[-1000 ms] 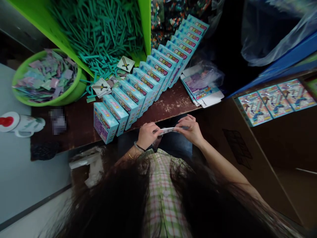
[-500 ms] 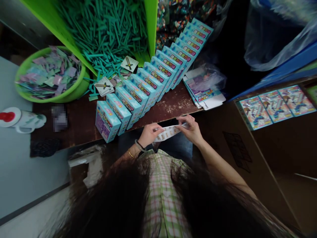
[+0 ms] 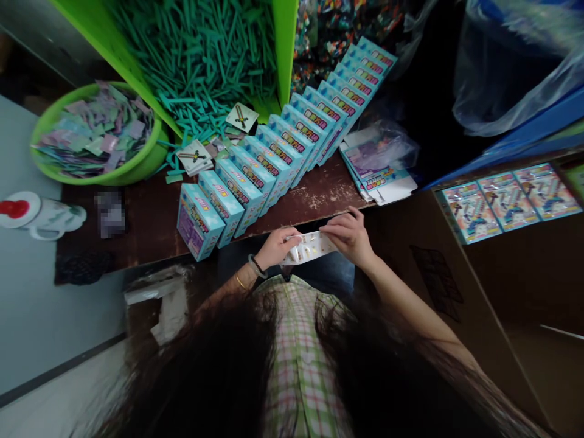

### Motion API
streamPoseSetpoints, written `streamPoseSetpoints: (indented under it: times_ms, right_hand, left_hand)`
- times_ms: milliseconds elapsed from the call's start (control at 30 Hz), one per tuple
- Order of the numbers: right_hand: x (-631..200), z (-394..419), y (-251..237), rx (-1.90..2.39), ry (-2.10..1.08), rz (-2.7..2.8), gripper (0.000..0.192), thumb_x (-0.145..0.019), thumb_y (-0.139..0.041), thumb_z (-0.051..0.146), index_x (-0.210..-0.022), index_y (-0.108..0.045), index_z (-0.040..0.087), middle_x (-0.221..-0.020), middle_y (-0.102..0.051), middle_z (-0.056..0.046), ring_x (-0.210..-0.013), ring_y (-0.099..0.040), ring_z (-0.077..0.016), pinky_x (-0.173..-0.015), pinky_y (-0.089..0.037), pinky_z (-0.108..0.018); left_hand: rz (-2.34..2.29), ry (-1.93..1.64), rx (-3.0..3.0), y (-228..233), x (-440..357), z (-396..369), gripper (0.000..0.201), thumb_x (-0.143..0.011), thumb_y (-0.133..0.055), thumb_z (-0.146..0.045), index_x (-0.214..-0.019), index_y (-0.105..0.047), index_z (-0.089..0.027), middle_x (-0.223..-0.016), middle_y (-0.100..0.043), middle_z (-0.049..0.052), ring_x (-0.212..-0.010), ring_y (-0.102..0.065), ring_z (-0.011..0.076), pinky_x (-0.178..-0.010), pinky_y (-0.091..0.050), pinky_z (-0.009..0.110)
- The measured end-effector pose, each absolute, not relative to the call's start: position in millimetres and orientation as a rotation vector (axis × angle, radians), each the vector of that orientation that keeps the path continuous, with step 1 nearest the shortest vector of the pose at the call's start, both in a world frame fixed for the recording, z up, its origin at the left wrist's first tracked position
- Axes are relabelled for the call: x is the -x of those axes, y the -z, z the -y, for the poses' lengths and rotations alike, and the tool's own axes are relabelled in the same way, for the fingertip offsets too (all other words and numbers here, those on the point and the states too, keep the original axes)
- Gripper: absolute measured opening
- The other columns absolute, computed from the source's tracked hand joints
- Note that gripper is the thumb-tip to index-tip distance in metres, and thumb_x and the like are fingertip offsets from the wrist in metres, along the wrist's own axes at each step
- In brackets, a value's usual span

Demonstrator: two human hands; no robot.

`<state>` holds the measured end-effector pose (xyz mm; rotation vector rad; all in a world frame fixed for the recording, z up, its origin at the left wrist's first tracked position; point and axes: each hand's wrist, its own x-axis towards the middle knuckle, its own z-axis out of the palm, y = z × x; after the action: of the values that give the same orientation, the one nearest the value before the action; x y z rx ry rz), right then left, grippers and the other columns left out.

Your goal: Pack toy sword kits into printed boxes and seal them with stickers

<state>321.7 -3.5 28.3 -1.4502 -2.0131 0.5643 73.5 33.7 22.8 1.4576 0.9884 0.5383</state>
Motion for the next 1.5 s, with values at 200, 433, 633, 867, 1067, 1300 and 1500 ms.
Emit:
streamPoseSetpoints:
  times_ms: [200,433,633,867,1067,1300,1500]
  right_hand:
    - [-328.7,16.2,-37.0,1.198,-0.532,2.191,0.027,-0.095,-0.058,0.024,-0.100,-0.081,0.037,-0.136,-0.071,0.001,-0.136,-0.057,-0.0300,-0.123,-0.027,-0.062]
    - [-305.8,-5.4,-35.5,1.164,-0.606,2.112,0.049,-0.101,-0.060,0.028,-0.149,-0.056,0.031,-0.102,-0.081,-0.003,-0.112,-0.072,-0.0243,-0.122,-0.032,-0.061]
    - [-297.0,-1.5,-49.7,1.014,-0.491,2.134,0.049,-0.100,-0.061,0.022,-0.145,-0.059,0.040,-0.094,-0.080,0.003,-0.102,-0.074,-0.0220,-0.125,-0.029,-0.062]
    - [-279.5,-9.6,-57.5,1.097,-0.758,1.963,0.073,-0.098,-0.067,0.036,-0.163,-0.034,0.031,-0.115,-0.075,-0.007,-0.109,-0.070,-0.0249,-0.109,-0.051,-0.050]
    - [-302.2,-87.8,-76.9,1.231,-0.467,1.610,0.074,-0.097,-0.065,0.040,-0.163,-0.032,0.034,-0.106,-0.073,-0.006,-0.096,-0.071,-0.0244,-0.095,-0.060,-0.050]
    - [-301.4,-237.7,-73.2,1.309,-0.465,1.671,0.077,-0.092,-0.061,0.028,-0.164,-0.031,0.028,-0.108,-0.073,-0.007,-0.087,-0.070,-0.0227,-0.087,-0.063,-0.048]
    - [-277.6,-263.7,-68.2,1.474,-0.220,1.886,0.071,-0.090,-0.061,0.026,-0.158,-0.041,0.022,-0.115,-0.070,-0.011,-0.102,-0.067,-0.0272,-0.099,-0.056,-0.054]
  left_hand:
    - [-1.022,-0.518,-1.337,-19.5,-69.0,-41.1,0.028,-0.079,-0.060,-0.043,-0.067,-0.057,-0.018,-0.060,-0.051,-0.004,-0.060,-0.045,0.0115,-0.060,-0.038,0.023]
    - [-0.976,-0.484,-1.499,-31.2,-73.1,-39.6,0.026,-0.079,-0.058,-0.040,-0.067,-0.058,-0.018,-0.064,-0.054,-0.003,-0.064,-0.048,0.0127,-0.063,-0.039,0.024]
    - [-0.941,-0.507,-1.336,-30.5,-67.9,-41.3,0.031,-0.075,-0.060,-0.048,-0.065,-0.056,-0.018,-0.060,-0.051,-0.004,-0.060,-0.045,0.0121,-0.060,-0.037,0.024]
    - [-0.927,-0.511,-1.373,-31.9,-69.9,-41.3,0.029,-0.077,-0.060,-0.044,-0.065,-0.057,-0.018,-0.059,-0.051,-0.004,-0.059,-0.045,0.0120,-0.059,-0.037,0.024]
    - [-0.929,-0.486,-1.351,-30.7,-67.9,-33.8,0.028,-0.077,-0.061,-0.042,-0.063,-0.056,-0.018,-0.060,-0.053,-0.004,-0.060,-0.045,0.0119,-0.060,-0.038,0.024]
    - [-0.890,-0.473,-1.295,-24.2,-63.7,-21.9,0.028,-0.079,-0.062,-0.040,-0.065,-0.056,-0.017,-0.061,-0.053,-0.003,-0.059,-0.046,0.0119,-0.059,-0.037,0.023]
    - [-0.878,-0.489,-1.276,-19.9,-53.0,-20.9,0.028,-0.080,-0.064,-0.040,-0.065,-0.055,-0.017,-0.062,-0.051,-0.003,-0.061,-0.044,0.0115,-0.058,-0.037,0.022]
